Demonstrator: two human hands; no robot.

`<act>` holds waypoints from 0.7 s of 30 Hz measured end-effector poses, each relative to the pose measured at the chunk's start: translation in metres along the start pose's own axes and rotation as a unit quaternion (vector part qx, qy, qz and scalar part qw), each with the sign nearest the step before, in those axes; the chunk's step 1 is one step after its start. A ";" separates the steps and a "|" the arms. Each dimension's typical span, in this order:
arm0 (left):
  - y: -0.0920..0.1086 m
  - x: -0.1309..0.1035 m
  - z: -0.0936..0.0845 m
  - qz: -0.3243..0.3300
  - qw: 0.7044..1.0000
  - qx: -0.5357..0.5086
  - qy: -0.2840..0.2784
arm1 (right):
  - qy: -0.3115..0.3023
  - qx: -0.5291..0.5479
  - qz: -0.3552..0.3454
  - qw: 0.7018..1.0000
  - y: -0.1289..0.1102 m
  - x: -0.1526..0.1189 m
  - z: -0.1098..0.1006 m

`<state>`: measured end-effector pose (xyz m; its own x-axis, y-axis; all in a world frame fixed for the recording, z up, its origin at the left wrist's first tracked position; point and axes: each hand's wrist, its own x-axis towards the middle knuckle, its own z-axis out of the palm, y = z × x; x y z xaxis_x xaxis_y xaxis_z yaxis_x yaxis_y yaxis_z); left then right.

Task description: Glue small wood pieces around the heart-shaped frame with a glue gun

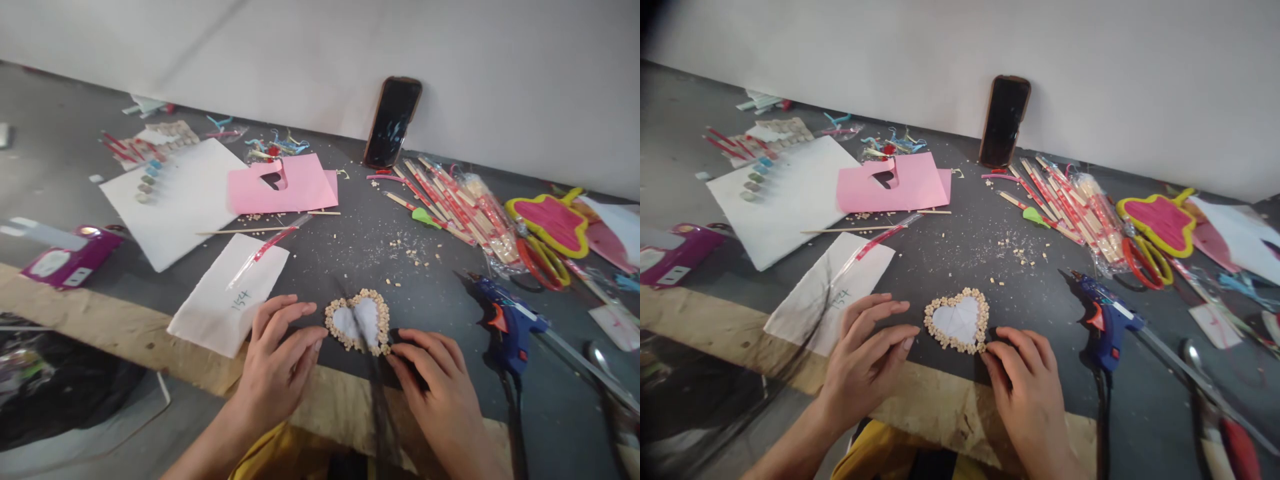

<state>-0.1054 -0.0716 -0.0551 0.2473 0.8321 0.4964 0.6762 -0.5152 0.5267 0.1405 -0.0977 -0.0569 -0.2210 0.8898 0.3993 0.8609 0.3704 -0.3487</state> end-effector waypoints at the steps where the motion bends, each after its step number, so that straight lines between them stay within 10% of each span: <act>1: 0.000 0.000 0.000 -0.002 1.000 0.001 0.000 | 0.002 0.001 0.001 1.000 0.000 0.000 0.000; 21: 0.004 0.005 -0.002 -0.007 1.000 -0.004 0.007 | -0.041 0.009 -0.021 0.999 0.004 0.010 -0.015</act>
<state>-0.1023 -0.0699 -0.0492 0.2274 0.8364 0.4988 0.6740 -0.5049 0.5393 0.1486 -0.0914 -0.0413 -0.2948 0.8916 0.3438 0.8413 0.4128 -0.3491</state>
